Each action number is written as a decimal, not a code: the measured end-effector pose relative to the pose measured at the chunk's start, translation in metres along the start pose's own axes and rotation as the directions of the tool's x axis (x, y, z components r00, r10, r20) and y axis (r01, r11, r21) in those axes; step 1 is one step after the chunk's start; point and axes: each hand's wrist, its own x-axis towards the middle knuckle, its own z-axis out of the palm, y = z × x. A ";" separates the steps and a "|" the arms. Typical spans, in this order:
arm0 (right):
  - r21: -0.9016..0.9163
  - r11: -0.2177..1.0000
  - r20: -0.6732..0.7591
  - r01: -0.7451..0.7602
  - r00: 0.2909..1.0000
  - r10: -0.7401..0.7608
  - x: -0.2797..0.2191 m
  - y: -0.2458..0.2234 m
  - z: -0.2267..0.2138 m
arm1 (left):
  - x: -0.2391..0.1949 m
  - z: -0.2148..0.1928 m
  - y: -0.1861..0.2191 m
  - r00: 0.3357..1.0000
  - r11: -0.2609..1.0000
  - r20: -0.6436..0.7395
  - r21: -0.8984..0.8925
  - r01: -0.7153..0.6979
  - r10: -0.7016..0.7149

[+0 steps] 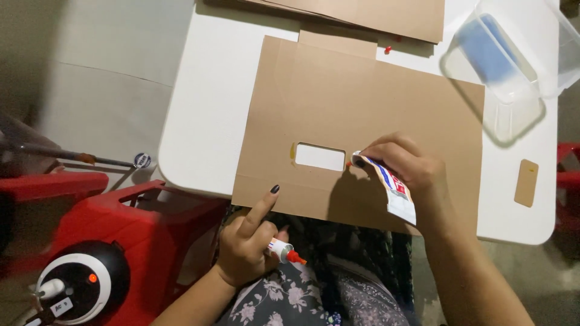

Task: The person applies adhesive to cardboard components and assembles them by hand, pressing pieces together to secure the bonds.

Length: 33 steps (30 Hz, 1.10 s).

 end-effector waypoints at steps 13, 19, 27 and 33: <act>0.094 0.996 -0.010 0.012 1.000 -0.011 -0.003 -0.008 0.010 | 0.000 0.002 -0.004 1.000 0.999 0.016 -0.032 -0.004 0.004; 0.098 0.995 0.193 -0.027 0.981 0.008 0.010 -0.008 0.017 | -0.001 0.003 -0.005 1.000 1.000 0.010 -0.016 -0.021 0.021; 0.207 0.975 0.215 -0.081 0.976 0.036 0.011 0.002 0.013 | 0.005 -0.002 -0.002 1.000 1.000 -0.015 -0.003 -0.002 0.002; 0.729 0.346 0.210 -0.591 0.674 0.708 -0.030 0.049 0.009 | 0.028 -0.025 0.008 0.995 0.968 0.022 -0.232 0.097 -0.094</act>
